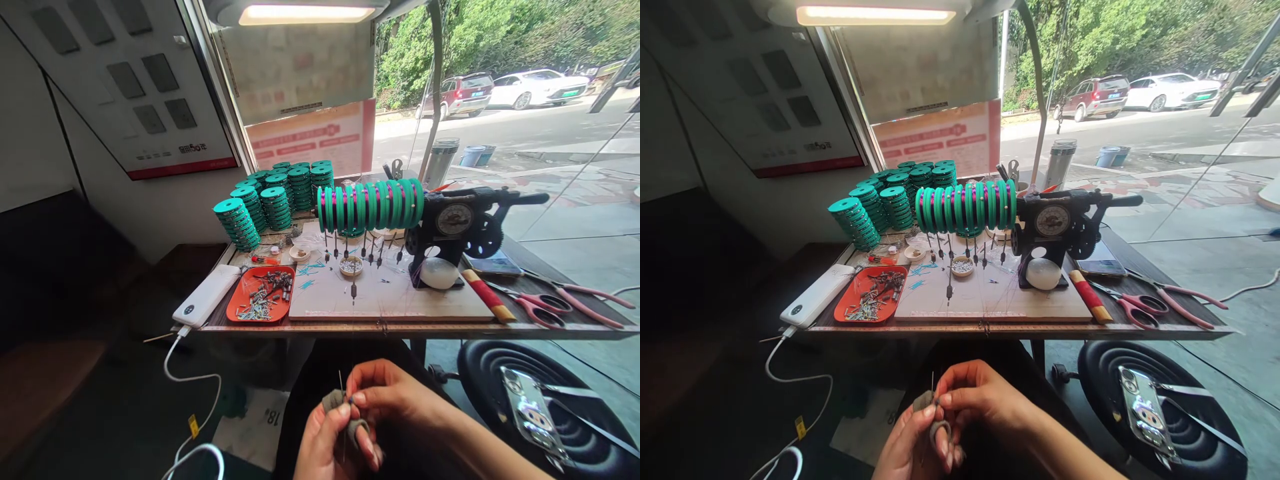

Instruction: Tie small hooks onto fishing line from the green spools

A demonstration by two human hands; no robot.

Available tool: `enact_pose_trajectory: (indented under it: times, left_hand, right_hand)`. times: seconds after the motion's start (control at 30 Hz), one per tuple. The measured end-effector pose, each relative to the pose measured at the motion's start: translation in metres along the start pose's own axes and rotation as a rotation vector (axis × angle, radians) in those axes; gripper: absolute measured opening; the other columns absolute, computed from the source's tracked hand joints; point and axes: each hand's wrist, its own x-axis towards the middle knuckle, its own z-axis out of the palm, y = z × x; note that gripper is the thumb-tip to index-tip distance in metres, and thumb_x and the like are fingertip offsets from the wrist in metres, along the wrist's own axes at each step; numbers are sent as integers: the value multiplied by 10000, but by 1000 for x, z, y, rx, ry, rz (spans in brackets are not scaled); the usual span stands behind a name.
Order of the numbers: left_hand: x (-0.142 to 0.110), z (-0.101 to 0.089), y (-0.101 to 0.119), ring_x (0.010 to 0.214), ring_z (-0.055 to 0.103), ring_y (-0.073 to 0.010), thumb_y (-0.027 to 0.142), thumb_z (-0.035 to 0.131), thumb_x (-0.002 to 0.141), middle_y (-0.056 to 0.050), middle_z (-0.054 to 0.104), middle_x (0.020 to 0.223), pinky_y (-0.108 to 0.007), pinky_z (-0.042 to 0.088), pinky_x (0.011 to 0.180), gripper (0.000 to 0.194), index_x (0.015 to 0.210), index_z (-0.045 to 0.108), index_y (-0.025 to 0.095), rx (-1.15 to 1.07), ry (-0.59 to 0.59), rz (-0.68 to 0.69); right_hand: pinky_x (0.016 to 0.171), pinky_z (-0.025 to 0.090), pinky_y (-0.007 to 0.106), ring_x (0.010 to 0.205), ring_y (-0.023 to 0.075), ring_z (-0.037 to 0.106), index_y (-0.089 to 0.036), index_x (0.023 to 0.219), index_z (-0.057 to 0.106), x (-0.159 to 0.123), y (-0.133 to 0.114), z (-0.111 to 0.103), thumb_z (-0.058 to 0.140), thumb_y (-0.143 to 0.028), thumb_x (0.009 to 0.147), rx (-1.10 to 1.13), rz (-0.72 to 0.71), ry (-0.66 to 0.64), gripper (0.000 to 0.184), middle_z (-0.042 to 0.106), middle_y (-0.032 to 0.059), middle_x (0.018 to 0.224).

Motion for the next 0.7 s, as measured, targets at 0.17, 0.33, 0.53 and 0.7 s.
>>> enact_pose_trajectory:
  times: [0.17, 0.33, 0.53, 0.7]
  left_hand:
    - [-1, 3, 0, 365, 536, -106, 268, 697, 666, -15, 614, 403, -219, 404, 447, 156, 613, 648, 130, 30, 2, 22]
    - [-1, 1, -3, 350, 530, -108, 300, 712, 641, -13, 610, 392, -213, 395, 428, 182, 607, 642, 135, 66, 2, 14]
    - [-1, 6, 1, 360, 525, -90, 349, 704, 646, -7, 604, 387, -178, 369, 434, 221, 605, 633, 144, 219, 97, 138]
    - [-2, 9, 3, 395, 531, -87, 394, 713, 625, -1, 602, 408, -174, 374, 464, 265, 610, 630, 142, 346, 143, 240]
  right_hand:
    - [435, 426, 173, 443, 77, 552, -84, 670, 618, -1, -2, 3, 738, -209, 605, 12, 25, 27, 185, 613, 14, 561]
    - [396, 382, 161, 398, 76, 525, -93, 624, 602, -1, 1, 3, 687, -177, 603, -12, 25, 45, 121, 596, 4, 498]
    - [445, 428, 184, 433, 89, 570, -86, 716, 632, -4, -9, 7, 695, -163, 613, -102, -51, 72, 143, 639, 11, 574]
    - [424, 412, 189, 401, 92, 567, -98, 668, 572, -6, -15, 15, 714, -289, 648, -127, -98, 68, 239, 609, -6, 547]
